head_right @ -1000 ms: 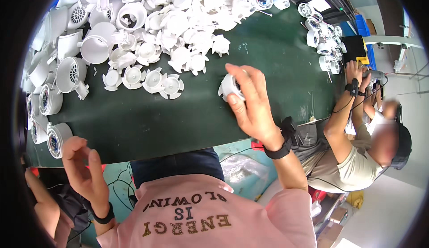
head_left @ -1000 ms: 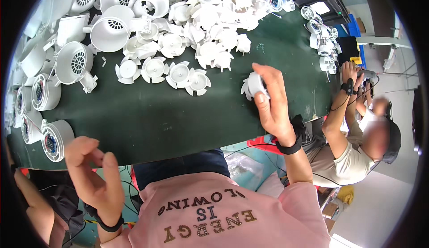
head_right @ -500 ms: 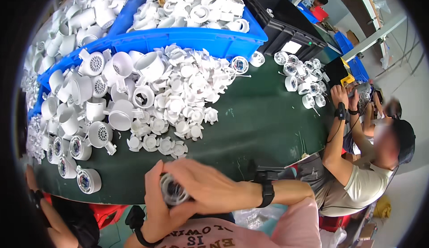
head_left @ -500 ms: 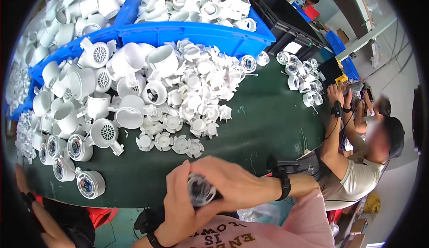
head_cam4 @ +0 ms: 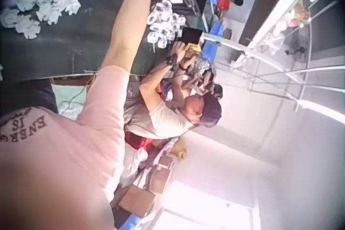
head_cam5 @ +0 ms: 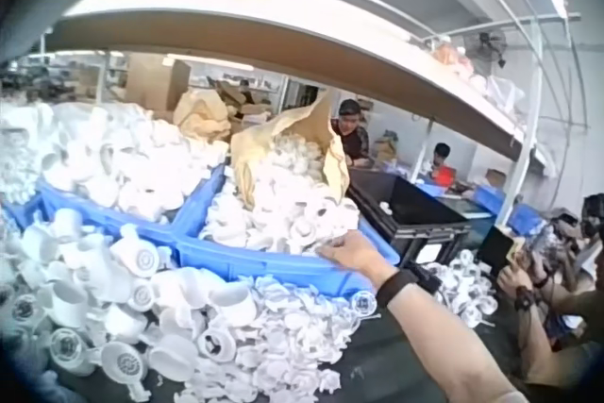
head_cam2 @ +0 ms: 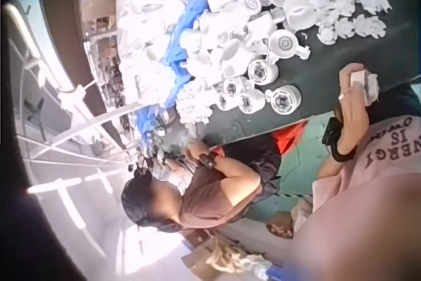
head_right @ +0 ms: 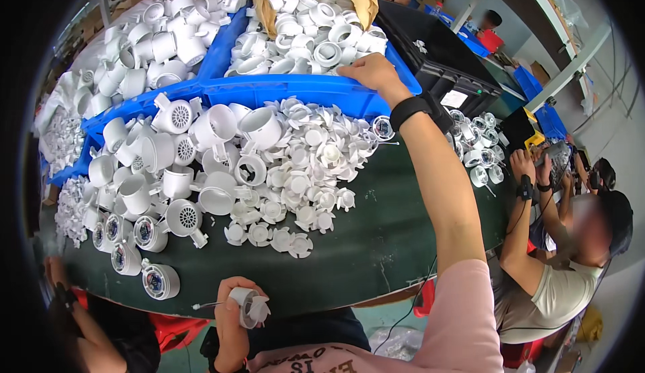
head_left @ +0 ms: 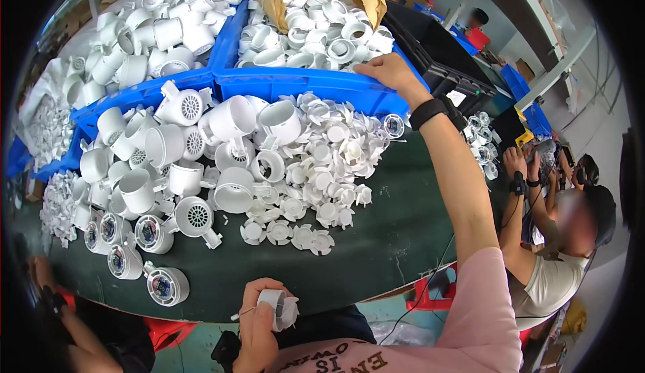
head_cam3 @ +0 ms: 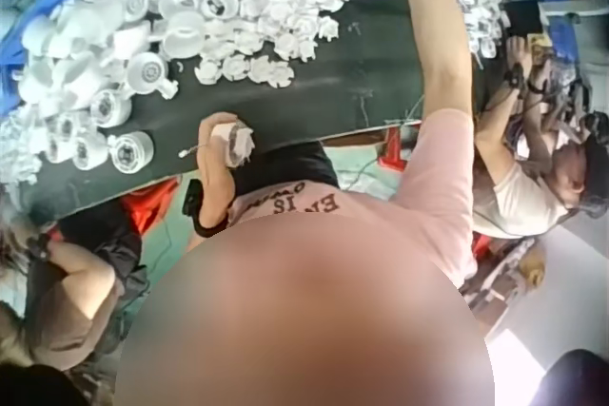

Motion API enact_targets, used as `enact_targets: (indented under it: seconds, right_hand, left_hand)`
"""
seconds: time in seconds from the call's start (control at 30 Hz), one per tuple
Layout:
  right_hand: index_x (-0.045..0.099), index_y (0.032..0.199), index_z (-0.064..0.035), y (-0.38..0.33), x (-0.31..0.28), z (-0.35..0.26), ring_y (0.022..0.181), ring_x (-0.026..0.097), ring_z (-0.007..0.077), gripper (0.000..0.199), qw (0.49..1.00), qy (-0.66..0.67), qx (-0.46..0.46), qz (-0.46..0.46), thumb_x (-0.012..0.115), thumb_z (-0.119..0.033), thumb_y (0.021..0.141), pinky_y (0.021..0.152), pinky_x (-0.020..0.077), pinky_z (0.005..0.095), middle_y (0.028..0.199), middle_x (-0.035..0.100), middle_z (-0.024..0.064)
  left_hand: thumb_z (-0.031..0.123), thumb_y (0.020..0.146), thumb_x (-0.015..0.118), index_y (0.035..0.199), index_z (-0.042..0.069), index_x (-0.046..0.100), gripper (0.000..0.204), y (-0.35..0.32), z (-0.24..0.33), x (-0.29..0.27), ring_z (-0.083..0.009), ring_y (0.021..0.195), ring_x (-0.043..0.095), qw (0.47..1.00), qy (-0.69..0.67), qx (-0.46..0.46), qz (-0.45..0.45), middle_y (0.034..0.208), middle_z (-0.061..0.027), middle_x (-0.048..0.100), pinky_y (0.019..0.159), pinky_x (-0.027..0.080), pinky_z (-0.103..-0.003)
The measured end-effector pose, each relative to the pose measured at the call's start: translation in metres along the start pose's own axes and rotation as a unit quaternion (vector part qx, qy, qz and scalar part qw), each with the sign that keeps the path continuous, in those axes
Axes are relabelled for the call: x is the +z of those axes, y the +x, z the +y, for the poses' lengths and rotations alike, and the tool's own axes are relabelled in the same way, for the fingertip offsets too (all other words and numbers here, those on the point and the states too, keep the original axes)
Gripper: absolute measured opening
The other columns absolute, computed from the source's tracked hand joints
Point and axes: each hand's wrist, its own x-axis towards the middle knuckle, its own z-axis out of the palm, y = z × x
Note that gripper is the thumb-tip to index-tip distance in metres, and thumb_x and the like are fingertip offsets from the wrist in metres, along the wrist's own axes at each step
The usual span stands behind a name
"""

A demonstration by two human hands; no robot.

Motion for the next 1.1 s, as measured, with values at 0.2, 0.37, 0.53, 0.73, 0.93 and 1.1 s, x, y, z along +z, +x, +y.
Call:
enact_targets:
  seconds: [0.2,0.37,0.53,0.73,0.93,1.1]
  right_hand:
    - [0.068,0.081,-0.0052,-0.080,-0.011,-0.031,0.071,0.058,0.0085,0.018,0.920,0.390,-0.034,0.020,0.070,-0.023,0.085,0.066,0.0439,0.0223,0.075,0.062,-0.0014]
    - [0.059,0.093,-0.0021,-0.211,0.007,-0.058,0.075,0.062,0.0117,0.018,0.849,0.490,-0.092,-0.172,0.069,-0.014,0.084,0.059,0.0454,0.0221,0.087,0.064,0.0069]
    - [0.032,0.136,-0.0026,-0.302,0.035,-0.076,0.106,0.060,0.0224,0.080,0.717,0.639,-0.008,-0.279,0.074,0.004,0.069,0.081,0.0535,0.0309,0.127,0.052,0.0183]
    - [0.049,0.125,-0.0023,-0.339,0.076,-0.071,0.116,0.049,0.0234,0.054,0.754,0.588,-0.169,-0.241,0.071,0.001,0.076,0.095,0.0426,0.0351,0.127,0.044,0.0128]
    - [0.049,0.123,-0.0007,-0.354,0.075,-0.077,0.107,0.053,0.0179,0.050,0.782,0.572,-0.102,-0.226,0.072,-0.004,0.079,0.087,0.0456,0.0292,0.119,0.046,0.0096]
    - [0.047,0.123,-0.0002,-0.358,0.073,-0.077,0.103,0.055,0.0154,0.052,0.795,0.559,-0.103,-0.214,0.073,-0.005,0.079,0.083,0.0461,0.0271,0.117,0.046,0.0079]
  left_hand:
    - [0.057,0.087,0.049,0.107,-0.003,0.050,0.063,-0.004,0.006,-0.006,-0.0146,0.067,0.060,0.997,-0.043,-0.062,-0.034,0.090,-0.0133,0.061,0.051,0.048,-0.024]
    - [0.067,0.090,0.031,0.104,-0.001,0.048,0.071,0.008,-0.005,-0.004,-0.0137,0.059,0.058,0.996,-0.031,-0.037,-0.070,0.084,-0.0138,0.062,0.046,0.045,-0.021]
    - [0.062,0.094,0.028,0.105,0.000,0.049,0.067,0.015,-0.004,0.006,-0.0117,0.058,0.057,0.998,-0.009,-0.043,-0.051,0.084,-0.0118,0.062,0.047,0.045,-0.020]
    - [0.036,0.097,0.042,0.107,0.000,0.052,0.039,0.014,-0.004,0.010,-0.0011,0.065,0.042,0.999,0.031,0.005,-0.014,0.078,0.0020,0.055,0.055,0.031,-0.018]
    - [0.032,0.097,0.041,0.110,-0.004,0.051,0.039,0.009,-0.012,0.013,-0.0114,0.073,0.051,0.988,0.116,0.097,-0.034,0.085,-0.0087,0.060,0.063,0.042,-0.026]
    - [0.034,0.096,0.038,0.111,-0.005,0.050,0.044,0.008,-0.015,0.014,-0.0176,0.075,0.055,0.973,0.159,0.165,-0.027,0.088,-0.0137,0.059,0.066,0.044,-0.030]
